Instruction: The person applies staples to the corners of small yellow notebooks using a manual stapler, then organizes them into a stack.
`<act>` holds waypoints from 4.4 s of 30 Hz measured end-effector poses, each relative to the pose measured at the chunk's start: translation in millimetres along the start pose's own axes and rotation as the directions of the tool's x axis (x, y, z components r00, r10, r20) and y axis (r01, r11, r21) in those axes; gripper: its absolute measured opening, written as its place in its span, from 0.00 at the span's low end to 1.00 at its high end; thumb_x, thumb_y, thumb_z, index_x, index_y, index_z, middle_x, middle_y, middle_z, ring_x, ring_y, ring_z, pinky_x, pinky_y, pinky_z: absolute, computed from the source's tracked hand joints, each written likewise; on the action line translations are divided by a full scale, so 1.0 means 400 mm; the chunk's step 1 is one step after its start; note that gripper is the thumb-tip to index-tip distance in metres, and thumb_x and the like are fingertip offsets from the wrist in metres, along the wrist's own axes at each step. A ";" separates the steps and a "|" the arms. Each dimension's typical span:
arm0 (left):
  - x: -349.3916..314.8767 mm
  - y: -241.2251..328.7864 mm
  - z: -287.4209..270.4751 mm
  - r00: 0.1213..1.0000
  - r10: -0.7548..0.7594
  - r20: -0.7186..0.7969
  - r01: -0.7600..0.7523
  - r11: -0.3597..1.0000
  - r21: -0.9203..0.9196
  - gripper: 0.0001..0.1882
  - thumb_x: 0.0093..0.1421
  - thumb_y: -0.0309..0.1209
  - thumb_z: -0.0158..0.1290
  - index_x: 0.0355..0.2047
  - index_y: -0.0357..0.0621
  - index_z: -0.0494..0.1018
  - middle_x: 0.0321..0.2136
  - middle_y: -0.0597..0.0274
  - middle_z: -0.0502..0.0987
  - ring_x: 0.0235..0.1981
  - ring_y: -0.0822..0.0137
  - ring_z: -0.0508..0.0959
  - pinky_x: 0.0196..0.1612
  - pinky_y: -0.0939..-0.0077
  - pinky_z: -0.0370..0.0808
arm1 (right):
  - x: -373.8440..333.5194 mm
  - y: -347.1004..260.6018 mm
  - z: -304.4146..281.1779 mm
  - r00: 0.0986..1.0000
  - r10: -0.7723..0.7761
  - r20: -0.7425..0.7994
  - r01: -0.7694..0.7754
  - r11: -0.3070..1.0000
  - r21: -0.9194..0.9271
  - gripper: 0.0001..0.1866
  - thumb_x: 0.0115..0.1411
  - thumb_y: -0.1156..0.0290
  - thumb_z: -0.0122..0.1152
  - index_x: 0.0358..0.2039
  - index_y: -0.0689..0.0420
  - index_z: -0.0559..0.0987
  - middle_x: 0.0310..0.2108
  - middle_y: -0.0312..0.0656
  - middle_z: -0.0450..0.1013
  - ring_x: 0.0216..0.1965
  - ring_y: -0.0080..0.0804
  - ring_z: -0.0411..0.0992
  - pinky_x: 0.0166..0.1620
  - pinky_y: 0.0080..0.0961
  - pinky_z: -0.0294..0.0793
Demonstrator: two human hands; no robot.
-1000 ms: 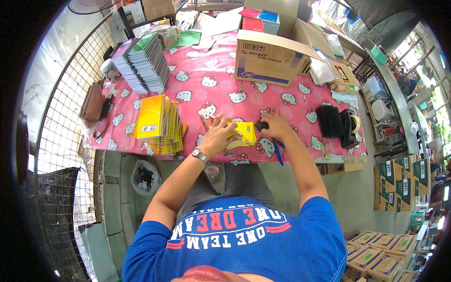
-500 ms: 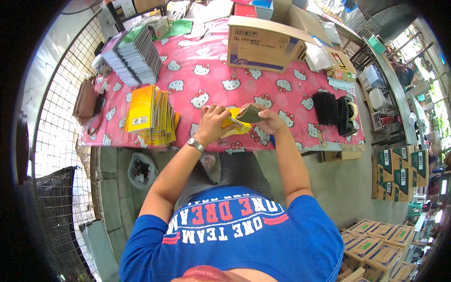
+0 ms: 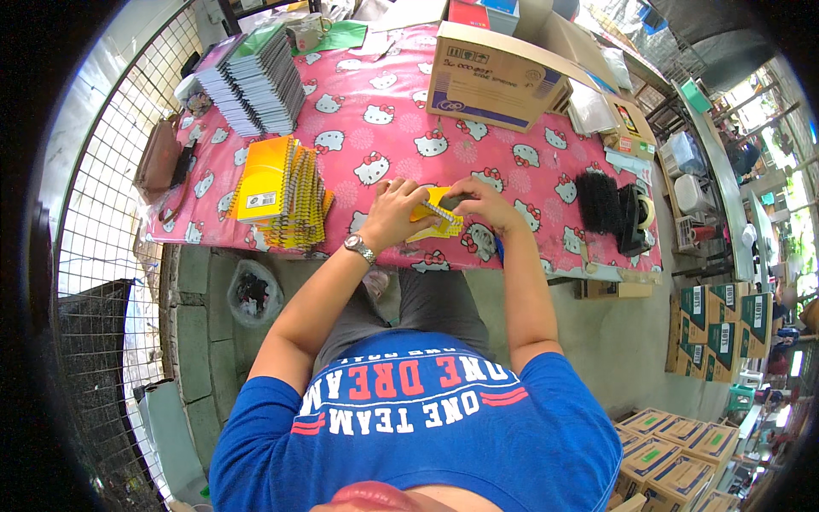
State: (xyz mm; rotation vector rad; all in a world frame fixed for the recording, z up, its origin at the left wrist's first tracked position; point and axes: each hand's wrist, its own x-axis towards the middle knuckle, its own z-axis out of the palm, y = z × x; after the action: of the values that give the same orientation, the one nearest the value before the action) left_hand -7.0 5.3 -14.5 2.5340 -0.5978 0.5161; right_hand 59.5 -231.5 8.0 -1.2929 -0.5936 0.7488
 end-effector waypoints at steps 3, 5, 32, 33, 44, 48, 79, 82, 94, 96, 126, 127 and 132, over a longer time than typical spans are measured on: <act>0.002 -0.012 0.002 0.999 -0.039 -0.018 0.038 0.997 -0.067 0.24 0.47 0.45 0.66 0.40 0.48 0.73 0.39 0.61 0.74 0.46 0.56 0.73 0.49 0.60 0.68 | 0.018 -0.014 0.023 0.989 -0.142 0.050 0.124 0.958 0.258 0.27 0.46 0.60 0.62 0.47 0.60 0.78 0.50 0.40 0.68 0.55 0.34 0.67 0.60 0.34 0.62; 0.006 -0.019 -0.003 0.998 -0.063 -0.022 0.060 0.992 -0.107 0.24 0.47 0.43 0.67 0.40 0.47 0.73 0.39 0.60 0.74 0.46 0.55 0.73 0.48 0.61 0.71 | 0.048 -0.025 0.012 0.977 0.170 -0.125 -0.203 0.921 -0.332 0.24 0.47 0.64 0.62 0.46 0.60 0.79 0.49 0.40 0.69 0.54 0.33 0.67 0.59 0.32 0.63; -0.038 -0.101 0.050 0.888 -0.456 -0.059 0.296 0.666 -0.685 0.08 0.60 0.26 0.57 0.40 0.38 0.76 0.24 0.60 0.77 0.26 0.76 0.77 0.28 0.79 0.74 | -0.160 0.258 -0.131 0.606 -0.611 -0.509 -0.428 0.289 -0.856 0.44 0.52 0.46 0.66 0.64 0.54 0.62 0.62 0.54 0.60 0.61 0.58 0.58 0.61 0.56 0.59; -0.052 -0.107 0.056 0.871 -0.479 -0.105 0.277 0.657 -0.701 0.08 0.61 0.27 0.56 0.40 0.38 0.76 0.24 0.60 0.77 0.25 0.77 0.77 0.27 0.79 0.73 | -0.188 0.294 -0.066 0.612 -0.558 -0.560 -0.572 0.178 -0.801 0.44 0.53 0.47 0.64 0.65 0.55 0.61 0.63 0.55 0.59 0.61 0.58 0.58 0.61 0.55 0.58; -0.052 -0.051 0.045 0.847 -0.513 -0.141 0.296 0.676 -0.675 0.08 0.62 0.28 0.56 0.38 0.36 0.78 0.26 0.61 0.80 0.28 0.75 0.80 0.32 0.78 0.78 | -0.111 0.113 0.172 0.684 -0.415 -0.600 -0.297 0.593 -0.748 0.24 0.53 0.62 0.65 0.49 0.58 0.77 0.45 0.46 0.74 0.50 0.46 0.69 0.55 0.44 0.64; -0.067 -0.052 0.068 0.857 -0.491 -0.153 0.275 0.689 -0.670 0.08 0.60 0.26 0.57 0.39 0.35 0.78 0.28 0.60 0.81 0.29 0.74 0.81 0.34 0.77 0.78 | -0.008 0.048 0.297 0.741 -0.592 -0.318 -0.122 0.347 -0.930 0.23 0.51 0.64 0.66 0.49 0.55 0.78 0.46 0.43 0.74 0.51 0.42 0.68 0.57 0.38 0.64; -0.247 -0.270 -0.581 0.613 -0.637 -0.468 0.684 0.724 -0.090 0.17 0.59 0.38 0.58 0.43 0.39 0.79 0.40 0.57 0.79 0.39 0.70 0.75 0.45 0.76 0.71 | 0.069 0.022 0.164 0.806 -0.409 -0.427 -0.134 0.577 -0.805 0.25 0.58 0.56 0.63 0.51 0.60 0.76 0.54 0.52 0.69 0.57 0.47 0.66 0.60 0.38 0.63; -0.242 -0.329 -0.592 0.607 -0.745 -0.278 0.494 0.627 -0.601 0.26 0.62 0.48 0.55 0.52 0.42 0.74 0.52 0.55 0.73 0.43 0.68 0.72 0.44 0.74 0.69 | 0.100 -0.009 0.170 0.782 -0.400 -0.478 -0.133 0.643 -0.755 0.24 0.59 0.57 0.62 0.50 0.60 0.76 0.51 0.53 0.72 0.54 0.47 0.69 0.58 0.37 0.65; -0.275 -0.179 -0.658 0.443 -0.768 -0.463 0.411 0.633 -0.657 0.19 0.66 0.42 0.50 0.50 0.43 0.73 0.46 0.58 0.77 0.45 0.67 0.74 0.48 0.72 0.70 | -0.091 0.019 -0.123 0.671 -0.449 -0.590 -0.462 0.369 -0.806 0.17 0.58 0.65 0.61 0.47 0.57 0.79 0.41 0.49 0.76 0.45 0.42 0.75 0.49 0.35 0.73; -0.228 -0.030 -0.630 0.558 -0.491 -0.669 0.448 0.857 -0.254 0.11 0.64 0.34 0.52 0.42 0.42 0.76 0.38 0.61 0.79 0.39 0.66 0.77 0.44 0.72 0.72 | -0.167 0.053 -0.252 0.582 -0.480 -0.656 -0.654 0.203 -0.729 0.16 0.57 0.67 0.59 0.45 0.57 0.79 0.42 0.48 0.75 0.44 0.46 0.75 0.49 0.39 0.74; 0.044 0.026 0.047 0.997 0.006 0.075 -0.013 0.996 0.089 0.11 0.54 0.30 0.54 0.37 0.42 0.71 0.34 0.55 0.75 0.44 0.56 0.75 0.54 0.60 0.68 | -0.278 0.148 -0.556 0.671 -0.525 -0.524 -0.742 -0.476 -0.472 0.06 0.60 0.69 0.50 0.34 0.52 0.75 0.35 0.40 0.74 0.37 0.40 0.76 0.40 0.37 0.76; 0.055 0.029 0.057 0.999 0.019 0.032 -0.021 0.998 0.065 0.10 0.55 0.31 0.53 0.37 0.42 0.71 0.34 0.55 0.75 0.43 0.56 0.75 0.54 0.60 0.67 | -0.291 0.156 -0.573 0.670 -0.532 -0.517 -0.742 -0.481 -0.467 0.06 0.60 0.69 0.50 0.34 0.52 0.75 0.35 0.40 0.74 0.37 0.40 0.76 0.40 0.37 0.76; 0.038 0.030 0.063 0.998 0.047 -0.048 -0.043 0.996 0.077 0.13 0.55 0.34 0.54 0.37 0.41 0.71 0.34 0.55 0.75 0.42 0.57 0.75 0.54 0.61 0.67 | -0.291 0.144 -0.590 0.579 -0.399 -0.711 -0.814 -0.316 -0.486 0.10 0.56 0.70 0.55 0.40 0.55 0.74 0.34 0.46 0.73 0.39 0.48 0.75 0.40 0.44 0.75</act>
State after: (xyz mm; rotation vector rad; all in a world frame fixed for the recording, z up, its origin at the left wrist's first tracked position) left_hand 5.9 -22.4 -23.5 2.5755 -0.6292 0.6276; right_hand 155.5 -462.9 -90.9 -3.3622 0.1181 -0.4126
